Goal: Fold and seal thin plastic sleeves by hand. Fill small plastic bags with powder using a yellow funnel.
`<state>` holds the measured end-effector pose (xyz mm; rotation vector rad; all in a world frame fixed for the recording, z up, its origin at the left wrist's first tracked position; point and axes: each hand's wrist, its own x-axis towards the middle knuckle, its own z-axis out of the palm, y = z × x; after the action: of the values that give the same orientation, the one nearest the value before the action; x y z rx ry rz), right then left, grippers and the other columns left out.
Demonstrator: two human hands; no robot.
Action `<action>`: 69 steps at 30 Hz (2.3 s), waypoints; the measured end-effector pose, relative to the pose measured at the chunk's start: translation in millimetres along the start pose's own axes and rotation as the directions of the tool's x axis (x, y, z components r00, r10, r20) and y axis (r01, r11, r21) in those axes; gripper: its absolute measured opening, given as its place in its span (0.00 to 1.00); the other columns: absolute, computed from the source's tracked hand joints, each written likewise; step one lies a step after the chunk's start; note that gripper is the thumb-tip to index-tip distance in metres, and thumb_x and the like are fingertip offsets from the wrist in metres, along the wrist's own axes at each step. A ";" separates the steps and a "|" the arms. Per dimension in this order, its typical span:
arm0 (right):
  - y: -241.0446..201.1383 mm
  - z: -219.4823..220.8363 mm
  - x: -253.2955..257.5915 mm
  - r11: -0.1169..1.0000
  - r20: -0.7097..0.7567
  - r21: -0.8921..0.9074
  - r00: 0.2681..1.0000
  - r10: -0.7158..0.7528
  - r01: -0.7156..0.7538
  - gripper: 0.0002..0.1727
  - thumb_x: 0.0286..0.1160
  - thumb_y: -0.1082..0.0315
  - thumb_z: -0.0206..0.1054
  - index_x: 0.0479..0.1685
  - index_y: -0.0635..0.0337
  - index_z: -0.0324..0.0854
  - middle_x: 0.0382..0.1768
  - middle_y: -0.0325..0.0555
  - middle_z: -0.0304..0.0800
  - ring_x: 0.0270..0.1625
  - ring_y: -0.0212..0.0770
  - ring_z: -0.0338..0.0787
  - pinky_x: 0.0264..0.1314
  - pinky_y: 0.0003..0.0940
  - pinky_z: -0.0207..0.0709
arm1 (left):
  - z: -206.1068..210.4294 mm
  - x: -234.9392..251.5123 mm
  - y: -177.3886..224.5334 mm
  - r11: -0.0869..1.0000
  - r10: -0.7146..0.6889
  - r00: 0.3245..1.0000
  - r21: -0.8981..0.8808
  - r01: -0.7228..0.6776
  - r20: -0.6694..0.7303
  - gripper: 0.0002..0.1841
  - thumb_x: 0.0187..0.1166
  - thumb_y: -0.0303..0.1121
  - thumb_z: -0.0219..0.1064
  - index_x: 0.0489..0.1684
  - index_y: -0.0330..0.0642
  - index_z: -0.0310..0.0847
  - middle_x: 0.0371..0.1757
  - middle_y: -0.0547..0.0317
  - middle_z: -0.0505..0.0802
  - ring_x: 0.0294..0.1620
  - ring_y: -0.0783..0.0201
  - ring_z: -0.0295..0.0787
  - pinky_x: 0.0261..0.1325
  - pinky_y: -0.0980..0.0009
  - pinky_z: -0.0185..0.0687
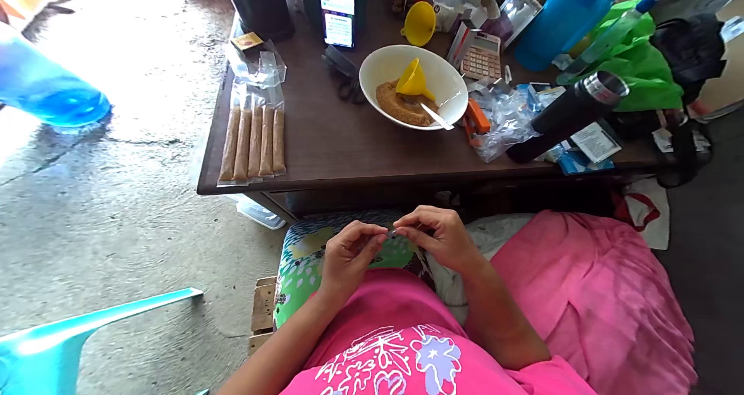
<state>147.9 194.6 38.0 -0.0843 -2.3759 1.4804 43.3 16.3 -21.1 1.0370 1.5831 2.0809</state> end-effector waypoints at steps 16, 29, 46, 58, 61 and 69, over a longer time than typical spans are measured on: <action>4.6 6.7 3.9 0.996 -0.124 -0.087 0.991 -0.044 0.034 0.11 0.76 0.64 0.74 0.35 0.65 0.92 0.30 0.39 0.85 0.30 0.18 0.80 0.35 0.11 0.75 | 0.7 2.4 -0.2 0.999 -0.039 0.999 -0.026 0.039 -0.012 0.06 0.81 0.26 0.69 0.49 0.37 0.88 0.43 0.68 0.93 0.39 0.77 0.90 0.45 0.79 0.89; 6.5 6.9 7.1 0.972 -0.149 -0.214 0.980 -0.130 0.097 0.15 0.79 0.62 0.71 0.30 0.65 0.89 0.27 0.40 0.81 0.29 0.22 0.78 0.32 0.14 0.73 | 1.3 4.3 0.9 0.999 -0.037 0.999 -0.014 0.037 0.006 0.06 0.81 0.26 0.69 0.49 0.36 0.88 0.44 0.68 0.94 0.40 0.77 0.91 0.46 0.78 0.90; 3.0 -4.4 2.8 0.980 -0.078 0.182 0.995 -0.062 0.075 0.13 0.75 0.77 0.70 0.57 0.70 0.87 0.53 0.49 0.93 0.51 0.34 0.94 0.57 0.30 0.91 | 6.0 1.3 1.1 0.997 -0.056 0.998 -0.046 0.056 0.005 0.06 0.81 0.26 0.69 0.49 0.38 0.88 0.44 0.68 0.94 0.40 0.76 0.91 0.46 0.78 0.90; 4.6 -4.1 0.3 0.993 -0.043 0.092 0.996 0.076 -0.072 0.16 0.81 0.66 0.67 0.60 0.66 0.89 0.67 0.49 0.86 0.65 0.34 0.88 0.62 0.29 0.86 | 6.4 0.2 3.4 0.997 -0.063 0.997 -0.036 0.062 -0.036 0.06 0.81 0.26 0.69 0.48 0.37 0.88 0.43 0.68 0.94 0.39 0.76 0.91 0.46 0.77 0.90; 3.1 -0.8 2.0 0.990 -0.063 0.099 0.992 0.106 -0.099 0.13 0.81 0.70 0.67 0.57 0.65 0.90 0.64 0.47 0.88 0.60 0.32 0.89 0.59 0.26 0.87 | 7.0 0.1 3.9 0.997 -0.064 0.997 -0.039 0.063 -0.036 0.05 0.80 0.26 0.69 0.48 0.38 0.89 0.43 0.69 0.95 0.39 0.76 0.92 0.46 0.77 0.91; 9.8 -1.9 4.3 0.935 0.026 0.219 0.959 0.282 -0.281 0.21 0.88 0.60 0.58 0.70 0.62 0.83 0.71 0.46 0.84 0.61 0.33 0.89 0.62 0.31 0.85 | 5.7 -0.2 3.9 0.997 -0.061 0.997 -0.044 0.059 -0.040 0.05 0.81 0.26 0.69 0.48 0.39 0.89 0.43 0.69 0.95 0.39 0.76 0.92 0.47 0.77 0.91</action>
<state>143.2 201.6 31.2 -0.3894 -2.2481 1.8617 48.2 18.8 -16.8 0.9266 1.5629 2.0997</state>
